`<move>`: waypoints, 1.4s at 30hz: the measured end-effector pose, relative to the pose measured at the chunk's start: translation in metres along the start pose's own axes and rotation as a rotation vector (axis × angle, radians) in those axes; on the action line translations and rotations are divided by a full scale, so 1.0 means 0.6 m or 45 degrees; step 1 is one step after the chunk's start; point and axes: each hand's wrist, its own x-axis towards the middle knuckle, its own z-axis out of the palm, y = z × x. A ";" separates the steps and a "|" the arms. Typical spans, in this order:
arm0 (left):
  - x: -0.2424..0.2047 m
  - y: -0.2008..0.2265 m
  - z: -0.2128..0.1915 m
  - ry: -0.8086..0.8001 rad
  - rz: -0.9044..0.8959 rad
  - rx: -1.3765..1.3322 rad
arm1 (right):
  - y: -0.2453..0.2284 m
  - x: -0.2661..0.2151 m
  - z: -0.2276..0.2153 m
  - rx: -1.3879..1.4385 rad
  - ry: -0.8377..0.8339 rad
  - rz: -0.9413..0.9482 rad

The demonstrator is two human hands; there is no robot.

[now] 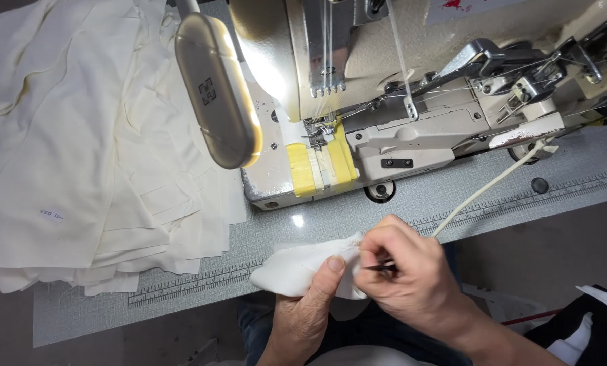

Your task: The person uses a seam ripper to trim loose threads from a white fabric piece held in the left hand. The person repeatedly snips threads along the seam and edges, then places the fabric under the sewing machine presser foot at the end.

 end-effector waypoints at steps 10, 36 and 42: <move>0.003 0.022 0.006 0.197 -0.475 -0.769 | -0.010 -0.039 -0.025 0.451 -0.143 0.160; -0.005 -0.024 -0.007 -0.062 -0.191 -0.688 | -0.001 -0.018 -0.023 0.402 -0.221 0.398; -0.007 -0.033 -0.007 -0.042 -0.190 -0.649 | 0.003 -0.021 -0.024 0.431 -0.255 0.463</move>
